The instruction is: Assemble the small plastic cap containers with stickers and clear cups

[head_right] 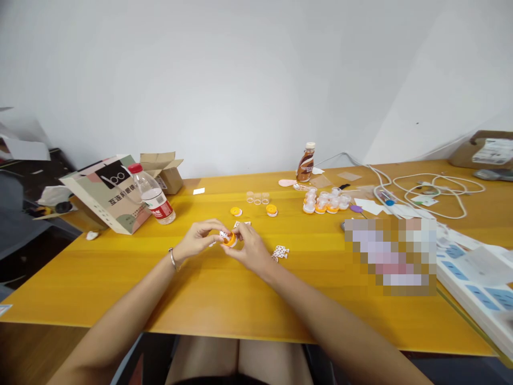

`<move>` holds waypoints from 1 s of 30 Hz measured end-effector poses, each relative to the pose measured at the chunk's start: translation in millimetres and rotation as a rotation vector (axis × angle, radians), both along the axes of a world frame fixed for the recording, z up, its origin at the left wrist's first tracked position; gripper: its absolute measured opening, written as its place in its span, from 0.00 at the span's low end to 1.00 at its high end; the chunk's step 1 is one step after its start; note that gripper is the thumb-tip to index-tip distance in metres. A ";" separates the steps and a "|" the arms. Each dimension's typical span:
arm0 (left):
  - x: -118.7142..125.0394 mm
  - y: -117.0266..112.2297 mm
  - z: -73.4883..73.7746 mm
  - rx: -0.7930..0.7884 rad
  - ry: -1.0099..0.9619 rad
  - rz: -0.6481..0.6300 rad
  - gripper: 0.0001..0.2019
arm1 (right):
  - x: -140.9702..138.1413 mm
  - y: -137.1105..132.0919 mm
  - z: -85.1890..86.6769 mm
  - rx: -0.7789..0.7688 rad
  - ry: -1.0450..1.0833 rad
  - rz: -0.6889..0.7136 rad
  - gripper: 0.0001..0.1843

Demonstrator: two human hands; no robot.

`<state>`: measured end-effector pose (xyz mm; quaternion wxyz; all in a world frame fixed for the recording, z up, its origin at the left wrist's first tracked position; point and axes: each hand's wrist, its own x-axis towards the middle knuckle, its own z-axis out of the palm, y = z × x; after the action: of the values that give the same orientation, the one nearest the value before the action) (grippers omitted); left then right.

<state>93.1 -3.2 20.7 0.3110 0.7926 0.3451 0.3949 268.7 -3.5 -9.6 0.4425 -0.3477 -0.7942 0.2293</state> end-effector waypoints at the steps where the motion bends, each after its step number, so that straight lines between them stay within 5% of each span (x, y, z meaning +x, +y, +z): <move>1: 0.1 0.5 -1.0 0.016 0.007 0.006 0.09 | 0.0 -0.6 0.2 -0.005 0.004 0.007 0.10; 7: 1.4 2.3 -4.7 0.028 0.037 -0.004 0.09 | 0.3 6.0 -5.0 -0.128 0.060 0.080 0.10; 12: 3.4 10.1 -6.3 -0.021 0.036 0.050 0.15 | -0.8 18.7 -11.8 -0.470 0.277 0.250 0.16; 18: 14.6 79.2 -11.2 -0.006 0.207 0.329 0.19 | 1.2 26.0 -15.2 -0.732 0.428 0.247 0.21; 23: 38.6 143.2 -12.2 0.041 0.278 0.295 0.18 | 3.1 26.7 -13.4 -0.767 0.486 0.221 0.23; 30: 64.9 167.6 -27.9 0.030 0.269 0.365 0.14 | 2.2 24.6 -11.4 -0.815 0.484 0.212 0.24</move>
<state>157.9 164.4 -7.2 0.1739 0.7672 0.5152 0.3403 270.9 21.1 -21.0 0.4168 -0.3466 -0.5450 0.6397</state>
